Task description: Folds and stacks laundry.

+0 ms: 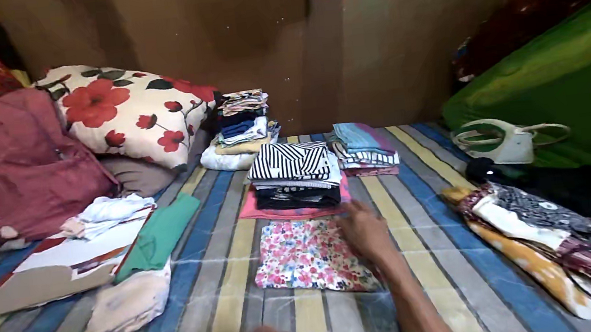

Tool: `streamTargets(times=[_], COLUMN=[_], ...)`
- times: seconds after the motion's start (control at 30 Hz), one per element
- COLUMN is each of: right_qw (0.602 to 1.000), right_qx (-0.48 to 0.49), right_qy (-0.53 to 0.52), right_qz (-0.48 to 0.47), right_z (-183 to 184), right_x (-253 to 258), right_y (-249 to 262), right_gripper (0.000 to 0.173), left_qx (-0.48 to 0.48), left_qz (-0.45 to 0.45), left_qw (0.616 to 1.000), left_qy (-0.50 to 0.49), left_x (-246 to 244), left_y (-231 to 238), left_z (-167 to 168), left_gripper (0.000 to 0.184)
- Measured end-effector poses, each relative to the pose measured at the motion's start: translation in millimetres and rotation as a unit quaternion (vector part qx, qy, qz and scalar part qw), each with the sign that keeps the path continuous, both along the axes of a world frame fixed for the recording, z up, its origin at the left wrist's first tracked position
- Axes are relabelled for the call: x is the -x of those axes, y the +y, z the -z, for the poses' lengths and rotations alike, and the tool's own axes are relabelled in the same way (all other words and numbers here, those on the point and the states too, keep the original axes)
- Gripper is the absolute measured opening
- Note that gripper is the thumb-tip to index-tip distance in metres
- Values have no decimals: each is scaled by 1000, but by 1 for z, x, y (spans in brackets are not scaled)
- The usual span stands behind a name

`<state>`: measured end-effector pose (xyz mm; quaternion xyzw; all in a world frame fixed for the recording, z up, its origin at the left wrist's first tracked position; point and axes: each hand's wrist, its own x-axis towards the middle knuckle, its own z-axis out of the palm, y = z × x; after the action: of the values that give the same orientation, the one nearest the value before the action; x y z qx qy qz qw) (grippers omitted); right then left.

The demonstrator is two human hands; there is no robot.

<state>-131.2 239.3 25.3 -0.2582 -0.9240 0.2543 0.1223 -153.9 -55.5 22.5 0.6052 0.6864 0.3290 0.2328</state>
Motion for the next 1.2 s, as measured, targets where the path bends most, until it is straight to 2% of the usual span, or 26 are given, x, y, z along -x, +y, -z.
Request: streamTargets(times=[0.1,0.2,0.3,0.37,0.47,0.57,0.63,0.73,0.87,0.93,1.07,1.2], right_qw=[998,997,990,990,994,994,991,991,993,991,983,985], right_qx=[-5,-31,-34,-32,0,-17,-4,-7,-51,-44,-1,-9], right_qy=[-8,-58,-131,-120,-71,-52,-69,-111,-104,-110,-154,-154], right_qz=[68,44,-41,-64,-84,-98,-118,-69,33,66,97,83], right_z=[1,-2,0,8,23,38,35,27,38,42,35,34], right_x=[-7,1,19,27,25,21,17,10,0,-2,0,-2], right_y=[18,-4,-49,-64,-70,-71,-66,-51,-32,-21,-4,3], right_gripper=[46,46,48,52,53,51,50,51,67,71,73,68], left_qx=[-46,-68,-50,-58,-92,-56,-42,-4,52,58,71,84], left_qz=[-139,-208,-208,-208,-210,-174,-154,-146,-144,-144,-136,-139], left_qw=[989,975,976,975,972,981,982,981,977,975,974,972], left_qy=[8,47,33,44,57,66,99,131,149,162,168,170], left_x=[62,94,98,97,97,100,102,102,103,103,104,112], left_y=[39,88,115,122,122,120,120,121,121,122,122,123], left_z=[-35,-33,-10,4,22,33,46,49,51,54,55,52], left_gripper=[27,29,36,42,44,46,47,54,66,69,68,66])
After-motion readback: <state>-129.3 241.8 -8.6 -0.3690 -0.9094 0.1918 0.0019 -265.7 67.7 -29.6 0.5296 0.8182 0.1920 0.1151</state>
